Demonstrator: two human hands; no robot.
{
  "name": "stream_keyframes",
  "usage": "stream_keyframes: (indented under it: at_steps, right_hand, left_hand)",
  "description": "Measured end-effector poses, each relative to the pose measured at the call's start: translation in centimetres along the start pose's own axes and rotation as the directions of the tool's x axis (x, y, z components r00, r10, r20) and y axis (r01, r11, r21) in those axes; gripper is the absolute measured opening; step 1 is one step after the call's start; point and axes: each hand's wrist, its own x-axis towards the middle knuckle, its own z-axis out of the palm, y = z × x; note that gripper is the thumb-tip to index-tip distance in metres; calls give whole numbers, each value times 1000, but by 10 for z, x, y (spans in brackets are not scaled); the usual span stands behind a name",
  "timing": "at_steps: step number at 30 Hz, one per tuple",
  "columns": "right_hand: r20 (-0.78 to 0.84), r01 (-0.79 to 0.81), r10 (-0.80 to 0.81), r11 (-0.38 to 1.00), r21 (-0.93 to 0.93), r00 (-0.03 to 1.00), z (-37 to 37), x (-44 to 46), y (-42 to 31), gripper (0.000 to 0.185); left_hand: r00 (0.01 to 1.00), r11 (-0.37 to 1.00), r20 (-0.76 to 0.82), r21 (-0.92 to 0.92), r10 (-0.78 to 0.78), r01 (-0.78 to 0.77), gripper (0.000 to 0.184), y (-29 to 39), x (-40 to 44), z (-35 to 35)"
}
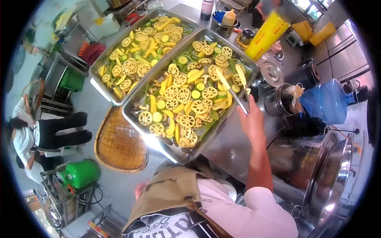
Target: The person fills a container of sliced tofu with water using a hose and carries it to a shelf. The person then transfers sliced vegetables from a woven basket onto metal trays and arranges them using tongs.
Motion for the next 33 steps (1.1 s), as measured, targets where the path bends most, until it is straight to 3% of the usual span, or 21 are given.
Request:
stream_keyframes:
  at_steps: [2,5,6,9,11,15,16,17,19,21,24,30,33]
  right_hand:
    - [32,32,-33,999,23,999,0,-5,-3,64]
    - [209,114,-94,990,-82,973,5,-18,-16,61]
    - [359,127,-89,988,-83,929,-1,-25,-30,58]
    - [357,385,-383,920,70,852,28,-55,-30,57]
    - [546,364,-349,928,85,762,28,-68,-52,58]
    - [572,339,-357,930,142,739,36,-73,-57,60]
    - [612,311,-291,947,76,736,26,-62,-59,58]
    - [576,185,-172,982,37,799,17,-53,-59,60]
    - [600,21,115,976,-215,792,-11,-32,-60,54]
    - [508,220,-5,905,-365,861,-21,-24,-22,46]
    - [508,285,32,796,-533,860,-55,-12,-28,31]
    - [549,474,-138,698,-537,825,-31,18,-20,23]
    - [488,333,-61,804,-494,871,-58,23,-44,24]
  left_hand:
    - [963,944,169,-220,-211,245,43,5,15,-42]
    - [978,945,99,-258,-182,202,51,1,-1,-31]
    - [982,949,84,-253,-171,187,51,3,-4,-25]
    - [982,954,71,-234,-178,189,51,8,-4,-25]
    - [982,957,64,-219,-180,189,51,12,-4,-31]
    - [986,976,41,-145,-159,163,51,20,-9,-37]
    - [987,981,33,-115,-156,159,51,23,-11,-40]
    - [989,985,26,-85,-148,150,51,24,-12,-43]
    - [993,993,-3,6,-114,114,51,27,-14,-48]
    - [998,986,-40,155,-48,54,51,32,-16,-55]
    - [992,888,-91,459,89,-38,51,40,-20,-69]
    - [962,542,-71,836,263,-87,51,43,-15,-88]
    - [950,406,-51,910,308,-83,51,38,-11,-104]
